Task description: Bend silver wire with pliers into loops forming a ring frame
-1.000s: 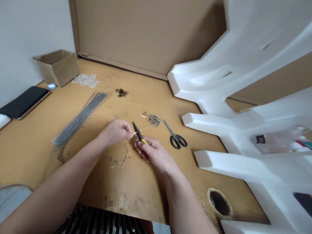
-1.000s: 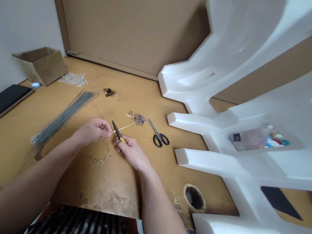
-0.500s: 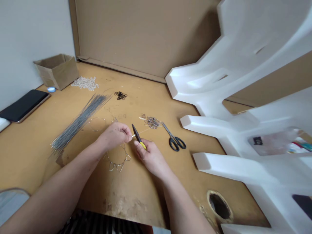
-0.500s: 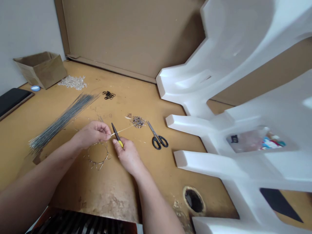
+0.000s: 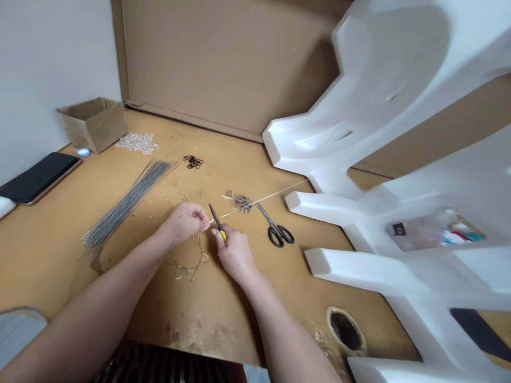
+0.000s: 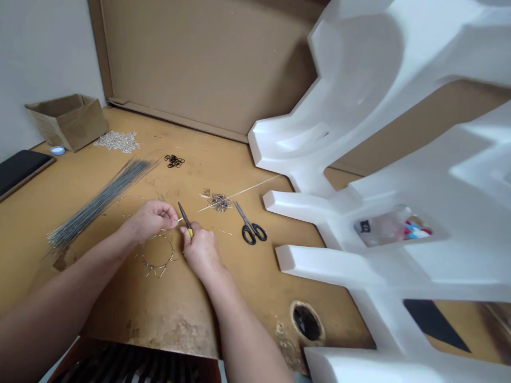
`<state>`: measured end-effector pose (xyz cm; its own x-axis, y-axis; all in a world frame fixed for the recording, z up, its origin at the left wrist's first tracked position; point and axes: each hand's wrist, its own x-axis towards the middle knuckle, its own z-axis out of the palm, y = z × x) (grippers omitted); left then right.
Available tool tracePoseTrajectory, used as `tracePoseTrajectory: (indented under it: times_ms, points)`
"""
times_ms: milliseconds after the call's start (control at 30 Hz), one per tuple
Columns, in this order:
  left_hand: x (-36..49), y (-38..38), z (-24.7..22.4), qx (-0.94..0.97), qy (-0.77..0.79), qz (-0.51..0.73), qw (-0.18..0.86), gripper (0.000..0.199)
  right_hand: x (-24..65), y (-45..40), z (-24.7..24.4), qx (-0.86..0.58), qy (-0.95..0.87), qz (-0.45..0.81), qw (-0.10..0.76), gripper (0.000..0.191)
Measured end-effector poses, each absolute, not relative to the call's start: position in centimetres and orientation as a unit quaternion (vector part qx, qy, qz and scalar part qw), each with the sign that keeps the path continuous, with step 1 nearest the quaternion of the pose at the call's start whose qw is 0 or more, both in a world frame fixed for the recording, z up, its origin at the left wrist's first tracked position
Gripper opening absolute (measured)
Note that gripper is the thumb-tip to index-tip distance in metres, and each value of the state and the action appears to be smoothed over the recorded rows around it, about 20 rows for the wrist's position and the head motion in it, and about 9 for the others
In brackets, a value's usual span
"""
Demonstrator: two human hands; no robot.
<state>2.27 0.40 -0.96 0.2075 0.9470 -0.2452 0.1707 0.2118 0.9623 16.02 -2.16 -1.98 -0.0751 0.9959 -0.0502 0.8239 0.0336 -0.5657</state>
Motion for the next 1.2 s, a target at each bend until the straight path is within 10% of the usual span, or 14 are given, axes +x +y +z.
tracePoseTrajectory:
  times_ms: [233,500,767,1033,1200]
  points:
    - [1.8,0.7,-0.5,0.543,0.495,0.354,0.578,0.005,16.4,-2.8,-1.4,-0.541,-0.636,0.485,0.260,0.030]
    - [2.4,0.5,-0.8,0.514,0.562,0.332,0.556,0.008,15.9,-1.6,-1.8,-0.660,-0.682,0.255,0.185,0.022]
    - [1.8,0.8,-0.8,0.537,0.502,0.365,0.571,0.004,16.1,-2.6,-1.5,-0.539,-0.624,0.494,0.275,0.031]
    - [2.1,0.7,-0.7,0.515,0.575,0.324,0.547,0.009,15.7,-1.5,-1.9,-0.668,-0.677,0.237,0.200,0.023]
    - [1.8,0.8,-0.7,0.547,0.518,0.352,0.555,0.003,16.0,-2.4,-1.5,-0.547,-0.609,0.509,0.267,0.033]
